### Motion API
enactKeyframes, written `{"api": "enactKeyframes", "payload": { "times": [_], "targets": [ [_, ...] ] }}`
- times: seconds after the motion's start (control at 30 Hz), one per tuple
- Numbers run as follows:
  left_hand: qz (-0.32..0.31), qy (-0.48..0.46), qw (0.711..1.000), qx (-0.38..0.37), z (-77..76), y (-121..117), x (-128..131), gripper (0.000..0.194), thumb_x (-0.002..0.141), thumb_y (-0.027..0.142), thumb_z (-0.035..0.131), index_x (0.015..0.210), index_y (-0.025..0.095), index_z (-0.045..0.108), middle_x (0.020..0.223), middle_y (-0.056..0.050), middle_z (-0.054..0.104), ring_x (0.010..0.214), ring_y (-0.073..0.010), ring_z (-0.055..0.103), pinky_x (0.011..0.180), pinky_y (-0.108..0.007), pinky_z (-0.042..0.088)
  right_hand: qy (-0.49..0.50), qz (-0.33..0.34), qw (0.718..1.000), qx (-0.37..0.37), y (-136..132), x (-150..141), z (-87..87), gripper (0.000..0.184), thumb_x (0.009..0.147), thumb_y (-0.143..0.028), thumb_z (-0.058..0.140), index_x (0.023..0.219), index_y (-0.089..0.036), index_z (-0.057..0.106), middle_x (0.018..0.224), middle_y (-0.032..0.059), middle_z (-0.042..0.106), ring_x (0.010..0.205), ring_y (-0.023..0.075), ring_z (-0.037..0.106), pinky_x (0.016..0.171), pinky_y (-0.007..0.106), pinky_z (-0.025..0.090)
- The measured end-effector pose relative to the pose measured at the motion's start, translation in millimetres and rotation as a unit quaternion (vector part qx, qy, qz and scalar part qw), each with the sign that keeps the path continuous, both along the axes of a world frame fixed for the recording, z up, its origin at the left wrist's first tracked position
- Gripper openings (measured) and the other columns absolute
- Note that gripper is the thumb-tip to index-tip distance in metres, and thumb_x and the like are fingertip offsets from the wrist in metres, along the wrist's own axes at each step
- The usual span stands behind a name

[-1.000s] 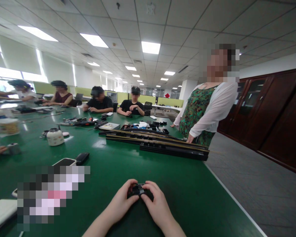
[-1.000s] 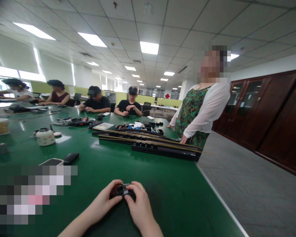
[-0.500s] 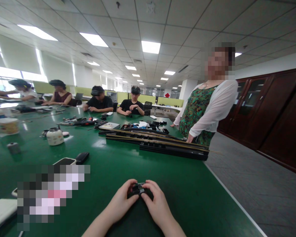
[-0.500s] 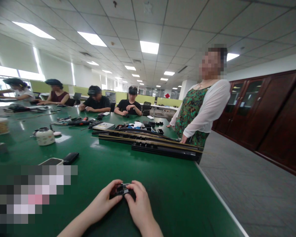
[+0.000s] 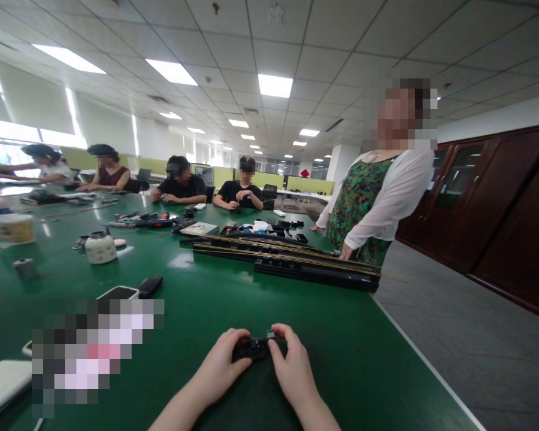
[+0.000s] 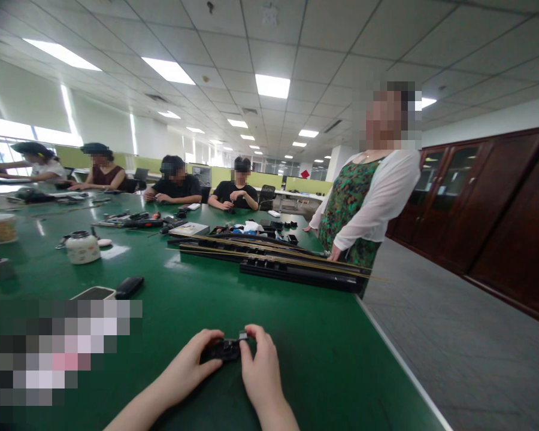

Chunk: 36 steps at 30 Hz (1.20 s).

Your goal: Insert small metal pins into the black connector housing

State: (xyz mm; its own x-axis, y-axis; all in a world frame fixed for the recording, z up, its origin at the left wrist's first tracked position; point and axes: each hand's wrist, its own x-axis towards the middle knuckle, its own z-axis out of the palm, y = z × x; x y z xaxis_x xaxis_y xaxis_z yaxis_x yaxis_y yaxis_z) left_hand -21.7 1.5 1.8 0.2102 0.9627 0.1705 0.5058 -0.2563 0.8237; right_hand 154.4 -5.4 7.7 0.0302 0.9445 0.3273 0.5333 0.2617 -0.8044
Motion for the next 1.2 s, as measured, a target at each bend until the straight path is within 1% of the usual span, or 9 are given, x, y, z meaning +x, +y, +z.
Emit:
{"api": "enactKeyframes", "payload": {
  "times": [0.17, 0.27, 0.33, 0.43, 0.57, 0.87, 1.03, 1.2],
  "targets": [
    [-0.006, 0.010, 1.000, 0.002, 1.0, 0.1, 0.1, 0.039, 0.062, 0.014, 0.058, 0.101, 0.018, 0.057, 0.099, -0.007, 0.060, 0.097, -0.0226, 0.055, 0.091, -0.037, 0.042, 0.009, -0.033, 0.999, 0.006, 3.0, 2.2, -2.0, 0.031, 0.079, -0.031, 0.046, 0.104, -0.018, 0.058, 0.104, 0.0084, 0.064, 0.099, 0.0212, 0.059, 0.088, 0.034, 0.046],
    [-0.003, 0.005, 1.000, 0.003, -0.7, 0.1, -0.2, 0.043, 0.063, 0.015, 0.058, 0.106, 0.020, 0.055, 0.102, -0.006, 0.060, 0.098, -0.0217, 0.055, 0.091, -0.036, 0.042, 0.020, -0.056, 0.998, 0.026, 3.8, 3.4, -2.9, 0.032, 0.080, -0.033, 0.046, 0.104, -0.018, 0.059, 0.105, 0.0089, 0.064, 0.100, 0.0219, 0.058, 0.089, 0.034, 0.046],
    [-0.002, 0.011, 1.000, 0.004, -1.6, -0.1, -0.6, 0.045, 0.064, 0.015, 0.057, 0.108, 0.020, 0.054, 0.103, -0.007, 0.059, 0.098, -0.0216, 0.055, 0.091, -0.036, 0.042, 0.023, -0.068, 0.997, 0.031, 4.1, 4.2, -3.1, 0.033, 0.080, -0.034, 0.045, 0.106, -0.018, 0.059, 0.106, 0.0092, 0.063, 0.100, 0.0220, 0.058, 0.088, 0.034, 0.046],
    [-0.003, 0.030, 0.999, 0.017, -1.7, -0.3, -1.0, 0.042, 0.063, 0.015, 0.057, 0.105, 0.020, 0.057, 0.101, -0.006, 0.060, 0.098, -0.0226, 0.054, 0.091, -0.037, 0.040, 0.020, -0.077, 0.996, 0.030, 4.4, 5.2, -2.3, 0.035, 0.082, -0.036, 0.043, 0.109, -0.018, 0.057, 0.108, 0.0094, 0.062, 0.100, 0.0220, 0.057, 0.088, 0.034, 0.046],
    [0.000, 0.034, 0.999, 0.030, -1.0, 0.3, -1.5, 0.040, 0.061, 0.015, 0.058, 0.100, 0.021, 0.060, 0.103, -0.006, 0.060, 0.101, -0.0238, 0.052, 0.093, -0.038, 0.038, 0.019, -0.082, 0.996, 0.037, 4.5, 6.0, -0.2, 0.035, 0.083, -0.035, 0.042, 0.109, -0.019, 0.057, 0.108, 0.0094, 0.062, 0.101, 0.0222, 0.056, 0.088, 0.034, 0.046],
    [-0.004, 0.040, 0.999, 0.010, 1.6, 0.1, -2.1, 0.042, 0.063, 0.015, 0.056, 0.104, 0.020, 0.058, 0.105, -0.007, 0.060, 0.102, -0.0232, 0.052, 0.094, -0.037, 0.037, 0.022, -0.098, 0.994, 0.035, 4.3, 6.8, -0.7, 0.034, 0.083, -0.036, 0.041, 0.108, -0.018, 0.056, 0.109, 0.0099, 0.061, 0.104, 0.0224, 0.055, 0.090, 0.035, 0.044],
    [-0.005, 0.043, 0.999, 0.014, 1.8, 0.0, -2.4, 0.041, 0.063, 0.013, 0.054, 0.103, 0.021, 0.058, 0.105, -0.006, 0.061, 0.102, -0.0229, 0.052, 0.094, -0.036, 0.037, 0.007, -0.097, 0.994, 0.048, 5.2, 6.4, -2.4, 0.029, 0.081, -0.034, 0.043, 0.101, -0.019, 0.058, 0.103, 0.0091, 0.062, 0.099, 0.0231, 0.056, 0.087, 0.036, 0.045],
    [-0.004, 0.029, 0.999, 0.019, 0.3, -0.7, -3.3, 0.040, 0.065, 0.013, 0.052, 0.104, 0.022, 0.056, 0.106, -0.007, 0.061, 0.103, -0.0233, 0.052, 0.094, -0.037, 0.037, -0.024, -0.077, 0.996, 0.033, 4.2, 5.3, -2.8, 0.023, 0.079, -0.030, 0.045, 0.095, -0.021, 0.059, 0.097, 0.0076, 0.064, 0.094, 0.0236, 0.057, 0.085, 0.036, 0.045]
  ]
}}
